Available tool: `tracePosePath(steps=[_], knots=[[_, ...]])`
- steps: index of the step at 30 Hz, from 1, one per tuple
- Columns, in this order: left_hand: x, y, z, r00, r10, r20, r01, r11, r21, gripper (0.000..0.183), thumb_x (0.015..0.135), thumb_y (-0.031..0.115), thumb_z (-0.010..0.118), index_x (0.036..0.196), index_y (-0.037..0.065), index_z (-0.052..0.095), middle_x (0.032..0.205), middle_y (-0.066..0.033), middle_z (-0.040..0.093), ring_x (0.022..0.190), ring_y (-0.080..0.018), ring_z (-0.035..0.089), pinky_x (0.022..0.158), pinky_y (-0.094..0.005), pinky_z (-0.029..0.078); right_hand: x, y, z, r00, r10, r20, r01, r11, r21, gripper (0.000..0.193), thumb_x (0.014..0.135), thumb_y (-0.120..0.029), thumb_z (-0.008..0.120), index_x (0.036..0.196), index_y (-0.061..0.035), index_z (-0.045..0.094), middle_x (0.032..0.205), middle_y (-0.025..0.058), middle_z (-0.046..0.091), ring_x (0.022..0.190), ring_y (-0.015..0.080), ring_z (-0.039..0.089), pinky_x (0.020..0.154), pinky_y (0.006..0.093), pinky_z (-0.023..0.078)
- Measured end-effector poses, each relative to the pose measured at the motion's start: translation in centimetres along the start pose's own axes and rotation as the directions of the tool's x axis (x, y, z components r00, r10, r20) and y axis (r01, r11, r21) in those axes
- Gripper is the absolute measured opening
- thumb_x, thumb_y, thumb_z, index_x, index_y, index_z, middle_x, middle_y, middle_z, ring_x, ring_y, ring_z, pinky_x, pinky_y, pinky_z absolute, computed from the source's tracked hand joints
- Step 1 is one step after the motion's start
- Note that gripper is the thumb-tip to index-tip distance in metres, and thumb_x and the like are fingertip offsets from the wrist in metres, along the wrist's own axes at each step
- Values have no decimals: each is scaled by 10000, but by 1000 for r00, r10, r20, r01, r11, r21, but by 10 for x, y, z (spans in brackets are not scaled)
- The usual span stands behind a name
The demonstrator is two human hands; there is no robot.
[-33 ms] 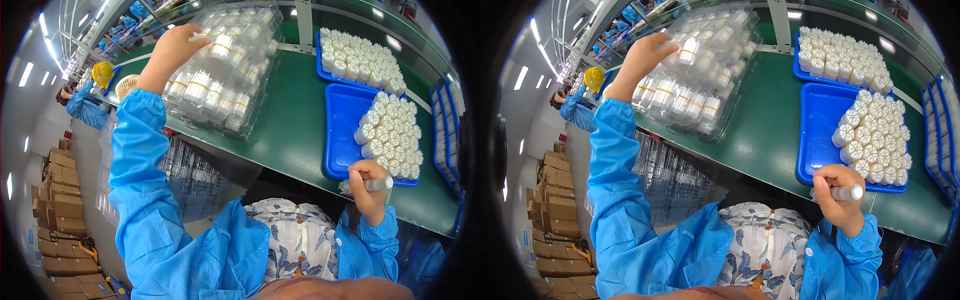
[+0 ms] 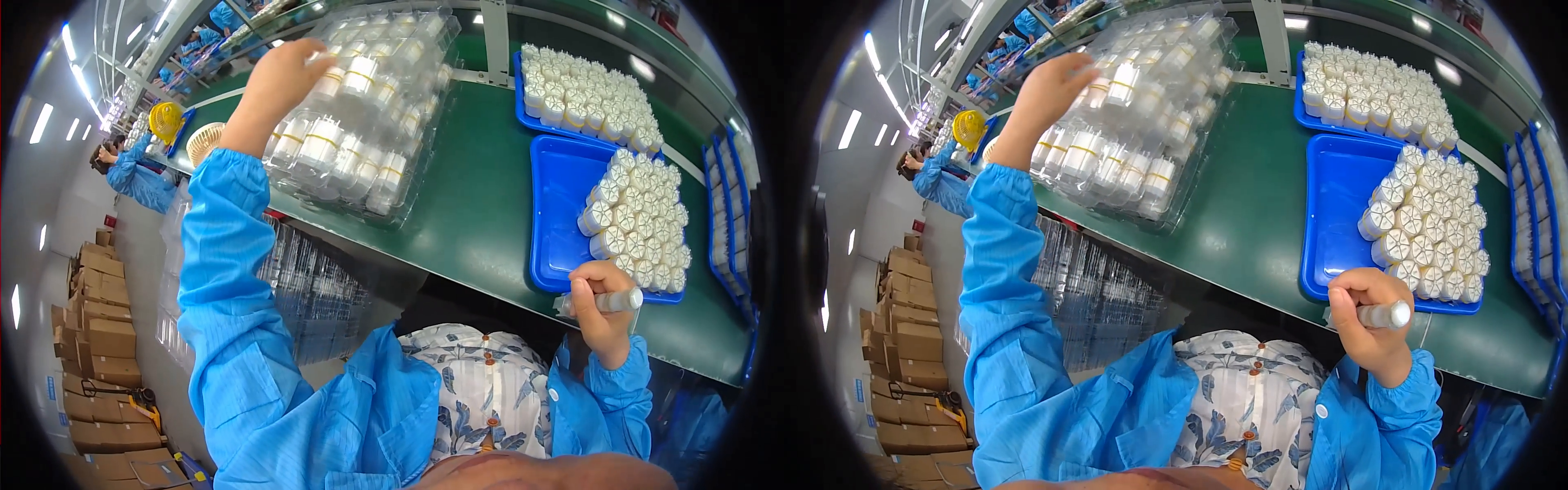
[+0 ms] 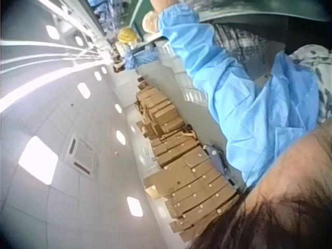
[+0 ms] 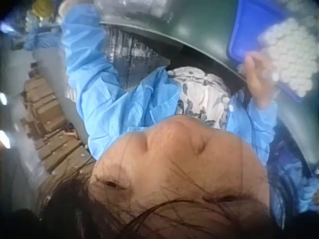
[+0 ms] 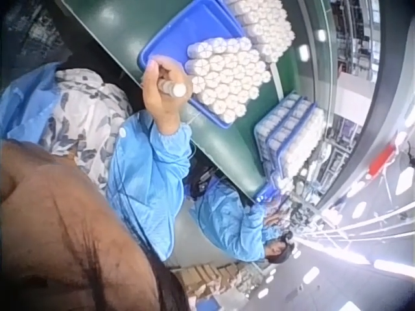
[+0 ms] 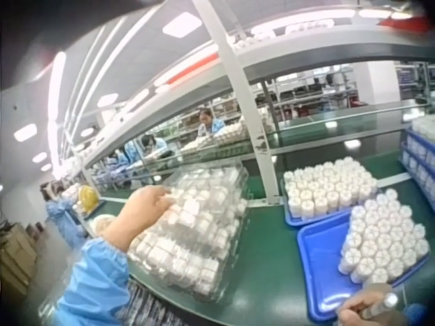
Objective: The person assembles small white plastic components by hand, then applies a treatment to them using a handheld applicator tool at a factory workbench.
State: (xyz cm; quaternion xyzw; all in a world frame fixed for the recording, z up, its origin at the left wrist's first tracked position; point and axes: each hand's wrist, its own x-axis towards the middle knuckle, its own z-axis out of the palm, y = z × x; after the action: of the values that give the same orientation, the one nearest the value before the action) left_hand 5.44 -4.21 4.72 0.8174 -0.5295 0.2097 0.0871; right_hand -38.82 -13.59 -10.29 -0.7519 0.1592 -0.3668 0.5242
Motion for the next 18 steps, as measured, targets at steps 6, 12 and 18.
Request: tracePosePath(steps=[6, 12, 18], knots=[[-5, 22, 11, 962, 219, 161, -138, 904, -405, 531, 996, 518, 386, 1318, 136, 566, 1365, -133, 534, 1279, -288, 487, 1056, -346, 383, 2, 0, -2, 997, -73, -4, 72, 992, -107, 31, 833, -17, 640, 817, 0, 618, 613, 46, 589, 478, 109, 526, 445, 239, 364], [-4, 10, 13, 893, 266, 364, -89, 896, -435, 545, 1037, 475, 257, 1438, 145, 422, 1483, -97, 401, 1392, -247, 328, 1143, -330, 241, 2, -6, -7, 991, -133, 26, 136, 975, -178, 44, 817, -14, 649, 780, -13, 625, 608, 42, 590, 478, 118, 537, 443, 248, 372], [-50, 123, -28, 952, 81, -296, -218, 858, -465, 406, 1029, 291, 401, 1183, -22, 610, 1212, -151, 621, 1125, -264, 584, 980, -359, 435, -6, -2, -39, 977, -24, -211, 18, 999, -32, 59, 873, -38, 614, 833, 4, 606, 696, 52, 617, 578, 91, 556, 523, 230, 424]])
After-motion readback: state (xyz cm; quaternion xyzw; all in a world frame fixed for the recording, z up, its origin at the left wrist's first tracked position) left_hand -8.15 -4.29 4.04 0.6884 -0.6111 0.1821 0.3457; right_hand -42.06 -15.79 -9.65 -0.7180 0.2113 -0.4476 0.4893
